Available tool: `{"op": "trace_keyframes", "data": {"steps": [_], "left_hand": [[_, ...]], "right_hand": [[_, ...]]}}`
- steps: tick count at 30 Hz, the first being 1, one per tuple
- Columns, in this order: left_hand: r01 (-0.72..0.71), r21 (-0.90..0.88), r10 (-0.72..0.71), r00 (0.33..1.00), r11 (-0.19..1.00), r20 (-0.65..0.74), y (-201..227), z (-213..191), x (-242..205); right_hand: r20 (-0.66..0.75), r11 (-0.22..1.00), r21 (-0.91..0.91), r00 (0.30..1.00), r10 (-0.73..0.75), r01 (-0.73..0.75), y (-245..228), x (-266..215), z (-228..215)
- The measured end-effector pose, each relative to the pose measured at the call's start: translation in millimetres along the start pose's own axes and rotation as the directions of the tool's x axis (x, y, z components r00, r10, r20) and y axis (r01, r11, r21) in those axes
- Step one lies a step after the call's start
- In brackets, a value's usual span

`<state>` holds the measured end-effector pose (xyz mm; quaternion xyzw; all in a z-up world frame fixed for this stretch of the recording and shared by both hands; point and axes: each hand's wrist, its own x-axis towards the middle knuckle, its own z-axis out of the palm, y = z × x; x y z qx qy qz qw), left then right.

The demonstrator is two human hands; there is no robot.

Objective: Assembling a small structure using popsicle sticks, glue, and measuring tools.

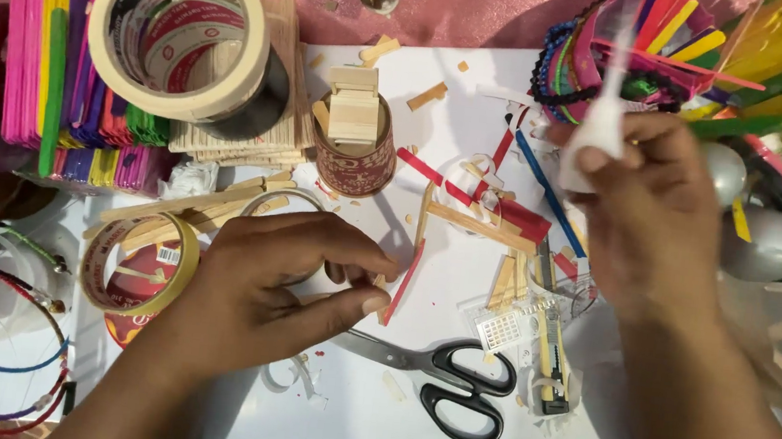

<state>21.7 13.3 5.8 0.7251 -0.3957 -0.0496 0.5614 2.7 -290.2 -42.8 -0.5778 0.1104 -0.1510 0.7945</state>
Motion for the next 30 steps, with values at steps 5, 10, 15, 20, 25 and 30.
{"op": "trace_keyframes", "data": {"steps": [5,10,15,20,25,30], "left_hand": [[0.038,0.033,-0.04,0.997,0.999,0.062,4,-6,0],[0.031,0.017,-0.033,0.993,0.999,0.112,8,-9,0],[0.006,0.067,-0.017,0.988,0.998,0.154,7,-10,-2],[-0.003,0.088,-0.013,0.985,0.996,0.171,6,-10,-3],[-0.002,0.07,-0.012,0.981,0.998,0.191,6,-11,-4],[-0.006,0.098,-0.014,0.98,0.995,0.198,7,-12,-3]], "right_hand": [[0.158,0.97,-0.23,0.986,-0.047,0.084,15,6,10],[0.164,0.844,-0.522,0.986,-0.042,0.123,12,20,24],[0.299,0.589,-0.763,0.953,-0.044,0.266,25,36,34],[0.407,0.554,-0.723,0.902,-0.141,0.412,45,43,36],[0.387,0.506,-0.755,0.907,-0.168,0.416,59,50,33],[0.378,0.466,-0.796,0.919,-0.114,0.385,50,46,37]]}}
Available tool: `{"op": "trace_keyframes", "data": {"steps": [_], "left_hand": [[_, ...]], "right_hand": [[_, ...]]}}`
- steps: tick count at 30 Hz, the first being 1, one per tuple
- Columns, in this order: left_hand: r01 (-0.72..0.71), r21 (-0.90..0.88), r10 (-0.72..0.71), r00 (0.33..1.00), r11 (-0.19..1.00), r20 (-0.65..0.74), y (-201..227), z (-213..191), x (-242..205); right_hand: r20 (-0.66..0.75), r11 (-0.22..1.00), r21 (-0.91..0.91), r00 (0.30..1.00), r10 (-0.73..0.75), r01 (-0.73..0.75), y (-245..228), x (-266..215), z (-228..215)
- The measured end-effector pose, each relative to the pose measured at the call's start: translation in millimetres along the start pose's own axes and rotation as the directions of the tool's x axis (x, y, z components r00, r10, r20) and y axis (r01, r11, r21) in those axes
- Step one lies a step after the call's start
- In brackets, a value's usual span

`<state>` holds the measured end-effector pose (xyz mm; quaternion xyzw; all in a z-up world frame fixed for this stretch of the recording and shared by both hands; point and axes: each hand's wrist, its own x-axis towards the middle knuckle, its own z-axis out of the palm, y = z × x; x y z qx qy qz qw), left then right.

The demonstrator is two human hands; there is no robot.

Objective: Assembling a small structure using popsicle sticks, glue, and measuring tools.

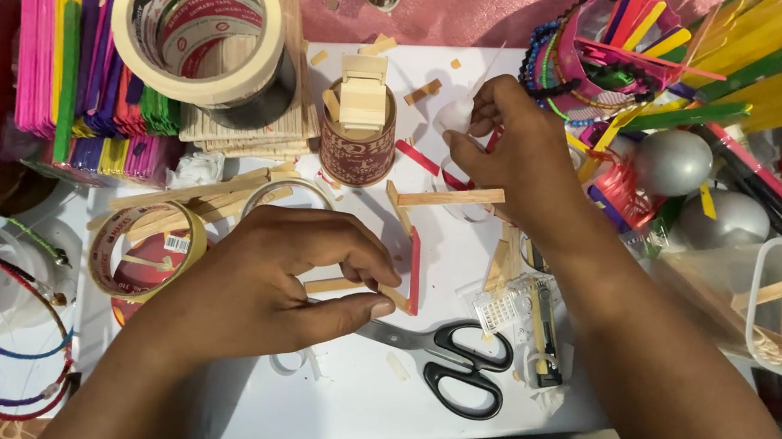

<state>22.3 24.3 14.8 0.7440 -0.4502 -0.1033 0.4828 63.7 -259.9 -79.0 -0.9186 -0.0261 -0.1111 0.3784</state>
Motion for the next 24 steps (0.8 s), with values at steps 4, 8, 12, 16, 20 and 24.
{"op": "trace_keyframes", "data": {"steps": [4,8,12,16,20,24], "left_hand": [[0.002,0.012,-0.002,1.0,1.0,0.005,-1,0,0],[0.005,-0.003,-0.005,1.0,1.0,-0.013,-1,0,-1],[0.07,-0.067,-0.073,0.996,0.995,-0.045,1,-1,-2],[0.032,-0.106,-0.041,0.996,0.994,-0.076,3,-3,-3],[0.027,-0.058,-0.036,0.986,0.998,-0.166,9,-5,-4],[0.019,-0.155,-0.055,0.973,0.988,-0.226,7,-3,-5]], "right_hand": [[0.005,0.998,-0.003,0.998,-0.062,0.062,-4,-3,-5],[0.024,0.997,-0.003,0.997,-0.078,0.078,-11,-6,-15],[0.014,0.993,-0.114,1.0,0.012,-0.011,-32,-19,-39],[0.091,0.956,-0.279,0.988,0.125,-0.095,-41,-49,-65],[0.43,0.952,-0.299,0.899,0.078,0.061,-45,-84,-79],[0.504,0.832,-0.553,0.817,0.281,0.055,-45,-114,-78]]}}
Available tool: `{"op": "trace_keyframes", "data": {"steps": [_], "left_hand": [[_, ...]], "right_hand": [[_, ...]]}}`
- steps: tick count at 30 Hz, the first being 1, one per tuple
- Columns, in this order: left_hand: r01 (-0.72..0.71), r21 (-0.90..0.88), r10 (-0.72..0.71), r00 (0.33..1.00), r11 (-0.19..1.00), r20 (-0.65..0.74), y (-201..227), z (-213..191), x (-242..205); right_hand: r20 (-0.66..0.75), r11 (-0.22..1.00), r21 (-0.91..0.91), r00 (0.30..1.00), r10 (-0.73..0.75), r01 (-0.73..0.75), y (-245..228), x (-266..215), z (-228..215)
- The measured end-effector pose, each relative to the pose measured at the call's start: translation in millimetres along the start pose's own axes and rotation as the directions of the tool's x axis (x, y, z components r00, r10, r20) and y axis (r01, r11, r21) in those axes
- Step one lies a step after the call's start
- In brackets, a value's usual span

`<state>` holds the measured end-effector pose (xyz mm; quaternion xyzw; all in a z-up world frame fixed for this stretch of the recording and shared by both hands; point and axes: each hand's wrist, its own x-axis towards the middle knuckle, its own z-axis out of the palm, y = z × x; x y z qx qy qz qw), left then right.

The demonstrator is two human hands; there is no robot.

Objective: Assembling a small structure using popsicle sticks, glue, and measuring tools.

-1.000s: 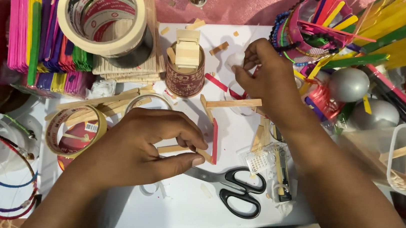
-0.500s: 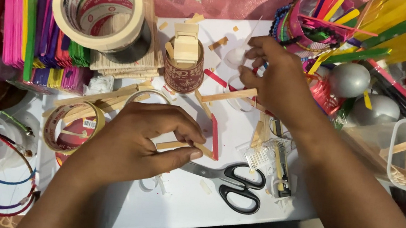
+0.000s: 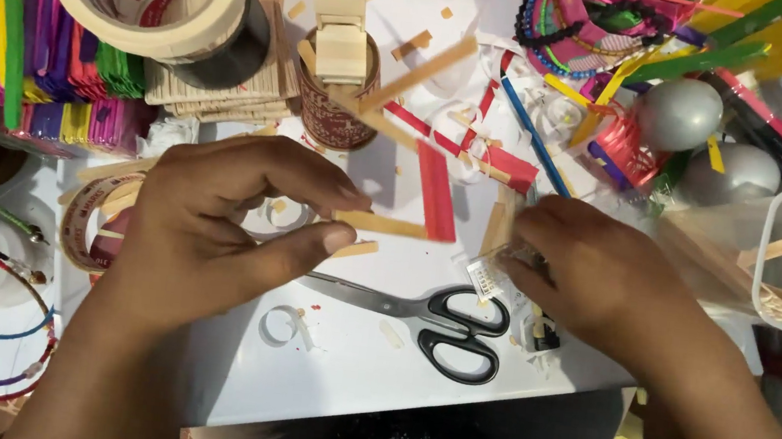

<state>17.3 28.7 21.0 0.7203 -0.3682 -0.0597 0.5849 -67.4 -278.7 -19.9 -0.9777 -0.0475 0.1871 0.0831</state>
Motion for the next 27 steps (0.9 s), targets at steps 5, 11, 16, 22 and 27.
{"op": "trace_keyframes", "data": {"steps": [5,11,16,22,27], "left_hand": [[0.036,0.043,-0.035,0.999,0.998,-0.026,1,2,-1],[0.061,-0.054,-0.066,0.993,0.997,-0.097,-1,6,-2],[0.01,-0.113,-0.027,0.988,0.994,-0.155,-4,6,-4],[0.018,-0.175,-0.056,0.975,0.984,-0.215,-10,5,-8],[0.063,-0.196,-0.107,0.969,0.979,-0.222,-11,13,-7]], "right_hand": [[-0.27,0.997,-0.058,0.96,-0.069,0.055,2,-28,20],[-0.478,0.878,-0.008,0.769,-0.424,0.479,-35,-33,30],[-0.477,0.868,-0.151,0.735,-0.483,0.473,-42,-18,35],[-0.524,0.954,-0.297,0.827,-0.205,0.048,-4,-26,23],[-0.43,0.921,-0.361,0.85,-0.303,0.146,0,-29,20]]}}
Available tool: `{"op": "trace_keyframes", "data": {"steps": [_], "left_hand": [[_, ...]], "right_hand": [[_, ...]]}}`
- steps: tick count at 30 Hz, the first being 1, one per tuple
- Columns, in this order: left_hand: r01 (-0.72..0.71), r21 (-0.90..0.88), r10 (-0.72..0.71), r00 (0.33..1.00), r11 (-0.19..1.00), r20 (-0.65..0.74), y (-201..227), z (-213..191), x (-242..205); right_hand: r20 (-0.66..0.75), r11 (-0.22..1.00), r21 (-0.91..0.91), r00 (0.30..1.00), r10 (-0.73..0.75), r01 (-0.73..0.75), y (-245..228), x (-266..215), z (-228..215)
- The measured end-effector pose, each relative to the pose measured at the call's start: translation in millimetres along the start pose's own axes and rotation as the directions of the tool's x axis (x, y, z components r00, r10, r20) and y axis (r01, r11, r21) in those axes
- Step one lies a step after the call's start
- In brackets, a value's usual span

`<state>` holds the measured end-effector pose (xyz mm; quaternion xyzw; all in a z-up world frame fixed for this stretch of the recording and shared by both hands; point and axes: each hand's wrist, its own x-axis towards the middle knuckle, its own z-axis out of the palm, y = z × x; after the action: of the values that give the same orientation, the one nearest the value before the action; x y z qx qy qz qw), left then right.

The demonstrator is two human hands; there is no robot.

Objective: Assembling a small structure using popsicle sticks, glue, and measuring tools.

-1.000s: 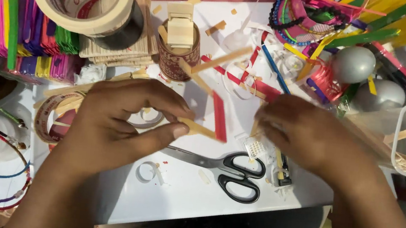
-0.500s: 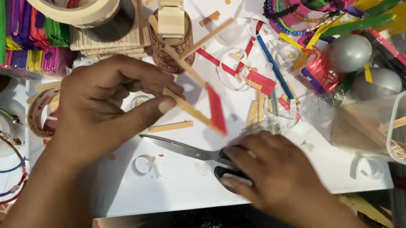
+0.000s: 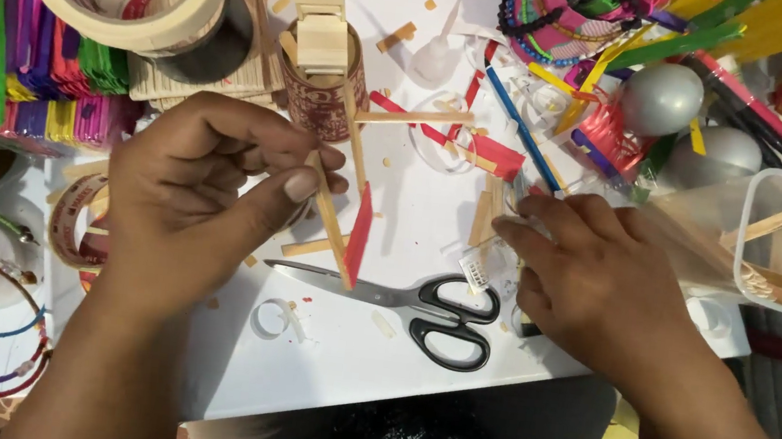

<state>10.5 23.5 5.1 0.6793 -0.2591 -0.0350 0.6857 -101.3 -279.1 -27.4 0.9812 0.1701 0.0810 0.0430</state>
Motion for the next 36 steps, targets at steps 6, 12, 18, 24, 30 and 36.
{"op": "trace_keyframes", "data": {"steps": [6,12,18,24,30,36], "left_hand": [[0.019,-0.178,-0.017,1.0,0.984,0.013,-6,12,2],[0.03,-0.205,-0.043,0.998,0.978,-0.055,-13,17,1],[-0.047,-0.183,0.03,0.995,0.982,-0.095,-11,24,-1],[-0.091,-0.168,0.07,0.99,0.982,-0.124,-16,38,-12],[-0.038,-0.26,0.033,0.999,0.965,-0.022,-18,46,-17],[-0.108,-0.271,0.103,0.994,0.956,-0.034,-22,47,-17]], "right_hand": [[-0.218,0.994,0.042,0.972,-0.089,0.101,5,11,1],[-0.244,0.977,0.212,0.969,0.038,0.015,15,7,-9],[-0.398,0.939,0.307,0.917,-0.022,0.156,14,19,-29],[-0.451,0.814,0.443,0.878,-0.159,0.375,-14,32,-35],[-0.458,0.865,0.355,0.872,-0.169,0.355,-30,41,-41],[-0.503,0.897,0.248,0.84,-0.203,0.366,-29,42,-41]]}}
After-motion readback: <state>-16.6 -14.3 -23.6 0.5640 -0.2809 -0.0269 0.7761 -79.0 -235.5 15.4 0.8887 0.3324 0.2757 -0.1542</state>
